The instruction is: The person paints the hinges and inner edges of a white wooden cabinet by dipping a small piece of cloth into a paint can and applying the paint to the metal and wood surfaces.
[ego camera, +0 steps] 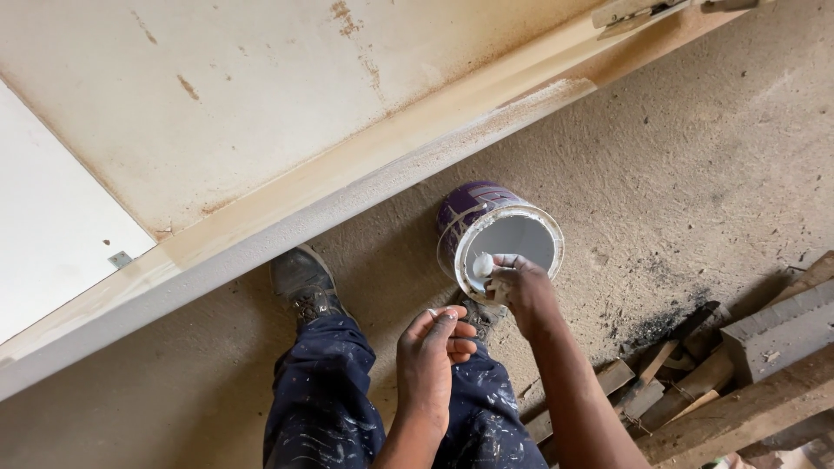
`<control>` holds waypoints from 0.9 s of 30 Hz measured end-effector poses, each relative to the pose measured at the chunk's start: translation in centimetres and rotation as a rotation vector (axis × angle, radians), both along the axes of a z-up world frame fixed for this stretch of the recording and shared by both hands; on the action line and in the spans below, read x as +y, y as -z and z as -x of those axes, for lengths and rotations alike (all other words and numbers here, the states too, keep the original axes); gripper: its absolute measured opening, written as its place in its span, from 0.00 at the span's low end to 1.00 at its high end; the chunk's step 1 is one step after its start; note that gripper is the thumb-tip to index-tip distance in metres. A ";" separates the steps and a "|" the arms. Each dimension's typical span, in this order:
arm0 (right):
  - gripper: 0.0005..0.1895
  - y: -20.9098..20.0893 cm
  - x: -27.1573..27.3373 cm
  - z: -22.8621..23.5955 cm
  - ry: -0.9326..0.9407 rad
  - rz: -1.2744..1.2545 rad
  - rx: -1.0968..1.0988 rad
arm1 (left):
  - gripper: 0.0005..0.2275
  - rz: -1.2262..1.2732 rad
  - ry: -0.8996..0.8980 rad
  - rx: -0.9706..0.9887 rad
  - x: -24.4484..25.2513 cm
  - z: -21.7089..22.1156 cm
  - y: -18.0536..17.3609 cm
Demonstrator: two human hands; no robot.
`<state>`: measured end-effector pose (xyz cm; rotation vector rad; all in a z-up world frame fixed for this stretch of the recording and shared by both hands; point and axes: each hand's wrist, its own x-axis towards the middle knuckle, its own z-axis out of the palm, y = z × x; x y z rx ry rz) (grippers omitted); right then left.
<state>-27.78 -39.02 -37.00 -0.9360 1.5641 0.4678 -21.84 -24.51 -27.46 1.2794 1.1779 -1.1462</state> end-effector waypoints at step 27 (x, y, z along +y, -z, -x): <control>0.09 3.1 -1.6 0.8 -0.175 -0.126 0.211 | 0.13 0.008 -0.015 0.007 0.5 -1.2 -0.2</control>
